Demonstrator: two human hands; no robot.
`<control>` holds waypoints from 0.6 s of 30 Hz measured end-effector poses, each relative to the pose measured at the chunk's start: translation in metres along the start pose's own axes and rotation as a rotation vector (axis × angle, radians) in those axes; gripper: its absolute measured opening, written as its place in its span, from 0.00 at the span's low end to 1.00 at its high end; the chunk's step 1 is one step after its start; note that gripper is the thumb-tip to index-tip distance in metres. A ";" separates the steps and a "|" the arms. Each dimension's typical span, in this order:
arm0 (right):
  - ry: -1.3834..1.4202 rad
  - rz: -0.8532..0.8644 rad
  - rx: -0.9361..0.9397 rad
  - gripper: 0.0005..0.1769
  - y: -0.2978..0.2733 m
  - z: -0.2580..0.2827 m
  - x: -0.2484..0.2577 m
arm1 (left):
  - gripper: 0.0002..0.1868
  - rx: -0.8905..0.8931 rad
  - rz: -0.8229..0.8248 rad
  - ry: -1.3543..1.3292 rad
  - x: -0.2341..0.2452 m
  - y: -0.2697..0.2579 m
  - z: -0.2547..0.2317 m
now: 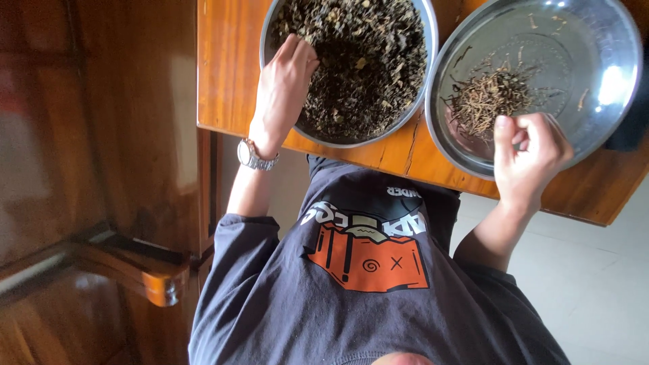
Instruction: Manually sorting dried tea leaves by picking out stems and placing them in a separate bowl
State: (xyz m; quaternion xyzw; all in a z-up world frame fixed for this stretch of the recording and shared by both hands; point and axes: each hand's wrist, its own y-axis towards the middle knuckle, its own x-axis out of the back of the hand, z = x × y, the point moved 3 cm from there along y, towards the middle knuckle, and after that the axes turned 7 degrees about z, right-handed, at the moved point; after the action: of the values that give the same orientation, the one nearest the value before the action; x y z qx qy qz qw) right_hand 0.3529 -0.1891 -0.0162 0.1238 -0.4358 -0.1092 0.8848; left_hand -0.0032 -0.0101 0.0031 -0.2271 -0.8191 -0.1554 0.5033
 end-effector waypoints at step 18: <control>0.066 0.295 0.246 0.05 0.067 0.130 -0.085 | 0.05 -0.276 -0.060 -0.298 -0.017 -0.046 -0.053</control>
State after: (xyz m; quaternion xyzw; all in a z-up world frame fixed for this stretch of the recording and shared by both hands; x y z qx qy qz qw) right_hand 0.2045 -0.1165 0.0184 0.1693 -0.4299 0.0799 0.8833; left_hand 0.0193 -0.0785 0.0102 -0.2901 -0.8617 -0.2458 0.3359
